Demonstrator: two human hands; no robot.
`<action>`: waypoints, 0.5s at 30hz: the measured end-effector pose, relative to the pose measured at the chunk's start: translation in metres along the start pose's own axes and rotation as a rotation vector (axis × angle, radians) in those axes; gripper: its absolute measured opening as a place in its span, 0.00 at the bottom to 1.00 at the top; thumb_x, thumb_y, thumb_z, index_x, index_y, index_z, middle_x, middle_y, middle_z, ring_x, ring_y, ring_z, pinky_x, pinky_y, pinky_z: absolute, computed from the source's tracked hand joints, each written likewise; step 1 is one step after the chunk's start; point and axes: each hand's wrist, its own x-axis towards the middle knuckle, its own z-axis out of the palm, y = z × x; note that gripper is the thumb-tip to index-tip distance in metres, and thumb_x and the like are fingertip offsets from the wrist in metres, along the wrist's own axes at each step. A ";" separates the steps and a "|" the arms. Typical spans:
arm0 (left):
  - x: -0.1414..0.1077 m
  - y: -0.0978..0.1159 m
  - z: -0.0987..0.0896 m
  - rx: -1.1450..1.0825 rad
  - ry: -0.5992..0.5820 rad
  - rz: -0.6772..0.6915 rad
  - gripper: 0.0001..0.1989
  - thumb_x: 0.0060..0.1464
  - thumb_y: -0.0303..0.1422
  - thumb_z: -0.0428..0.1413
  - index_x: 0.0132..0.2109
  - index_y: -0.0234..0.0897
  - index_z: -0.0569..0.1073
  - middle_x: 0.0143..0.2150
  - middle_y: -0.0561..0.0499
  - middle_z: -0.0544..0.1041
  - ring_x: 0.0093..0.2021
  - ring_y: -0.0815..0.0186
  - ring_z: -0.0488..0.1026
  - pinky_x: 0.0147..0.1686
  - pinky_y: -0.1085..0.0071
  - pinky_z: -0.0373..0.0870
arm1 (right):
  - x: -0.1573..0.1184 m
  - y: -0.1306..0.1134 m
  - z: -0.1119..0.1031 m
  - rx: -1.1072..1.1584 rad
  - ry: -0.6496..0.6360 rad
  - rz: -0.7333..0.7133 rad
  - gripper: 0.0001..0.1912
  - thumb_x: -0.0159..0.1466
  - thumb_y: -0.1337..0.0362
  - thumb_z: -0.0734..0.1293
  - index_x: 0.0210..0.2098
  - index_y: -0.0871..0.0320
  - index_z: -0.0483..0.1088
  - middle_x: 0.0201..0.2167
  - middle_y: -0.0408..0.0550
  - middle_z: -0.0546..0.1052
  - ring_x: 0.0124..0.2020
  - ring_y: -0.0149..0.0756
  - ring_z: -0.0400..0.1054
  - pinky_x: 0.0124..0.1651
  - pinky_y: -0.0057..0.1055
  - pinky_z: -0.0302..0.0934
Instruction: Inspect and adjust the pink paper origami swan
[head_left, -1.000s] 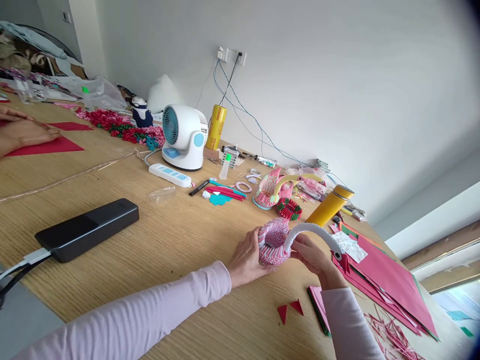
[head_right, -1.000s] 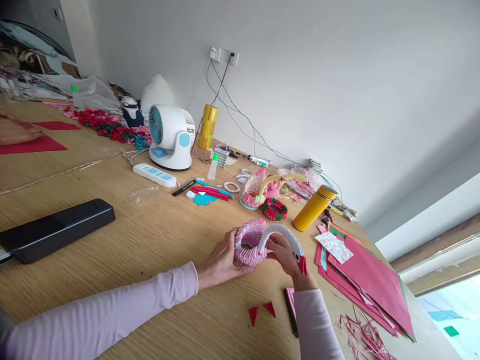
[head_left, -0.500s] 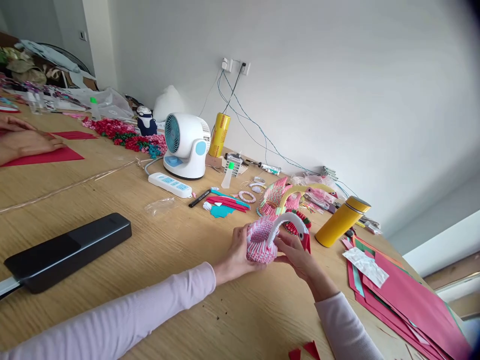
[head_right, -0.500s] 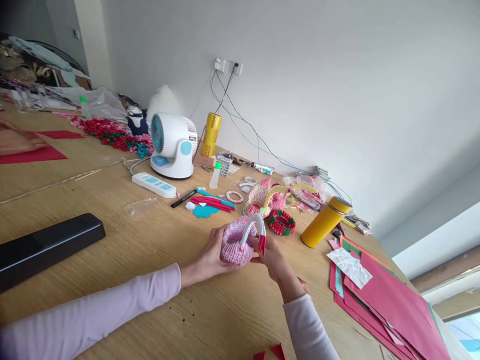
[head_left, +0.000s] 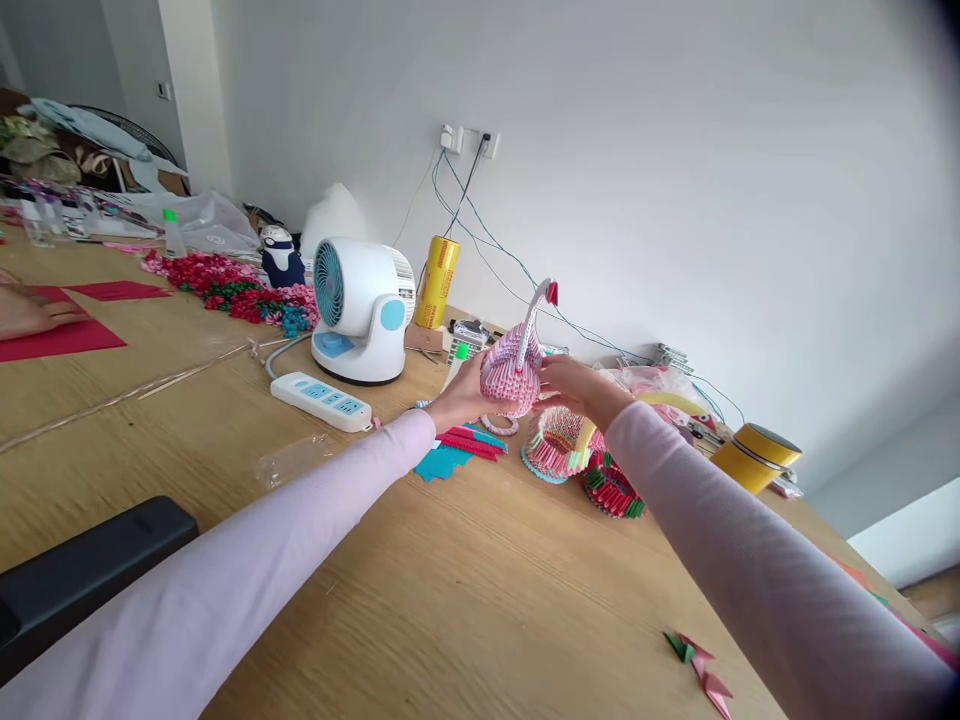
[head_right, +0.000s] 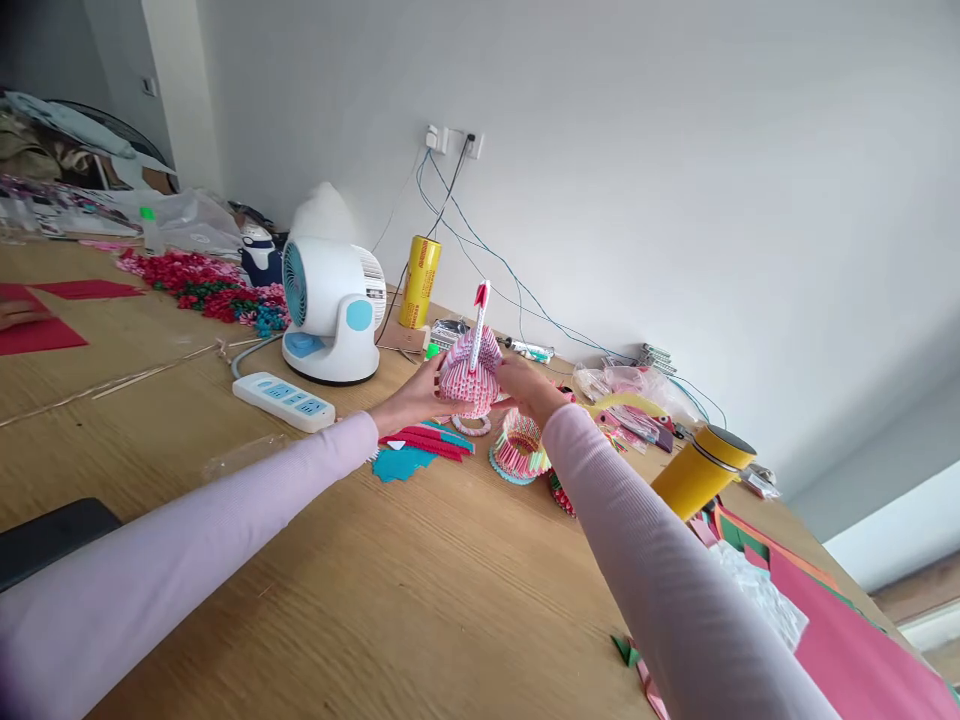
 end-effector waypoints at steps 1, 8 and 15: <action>0.010 -0.007 -0.002 -0.002 -0.001 0.010 0.48 0.34 0.36 0.73 0.62 0.37 0.60 0.58 0.38 0.70 0.58 0.50 0.69 0.60 0.50 0.63 | 0.011 -0.003 -0.002 -0.032 0.007 0.026 0.04 0.57 0.73 0.67 0.31 0.60 0.69 0.29 0.50 0.75 0.31 0.37 0.71 0.37 0.37 0.71; 0.038 -0.058 -0.003 0.013 -0.019 -0.069 0.45 0.38 0.33 0.71 0.62 0.37 0.60 0.57 0.37 0.72 0.57 0.51 0.71 0.60 0.49 0.63 | 0.065 0.003 -0.011 -0.402 0.045 0.144 0.05 0.59 0.74 0.65 0.31 0.59 0.71 0.26 0.49 0.76 0.34 0.41 0.74 0.34 0.32 0.66; 0.050 -0.095 0.002 0.025 -0.098 -0.050 0.47 0.35 0.34 0.72 0.62 0.38 0.61 0.60 0.37 0.70 0.59 0.50 0.69 0.61 0.50 0.62 | 0.096 0.017 -0.018 -0.629 -0.023 0.194 0.17 0.56 0.80 0.67 0.42 0.60 0.74 0.37 0.55 0.80 0.39 0.42 0.76 0.38 0.32 0.70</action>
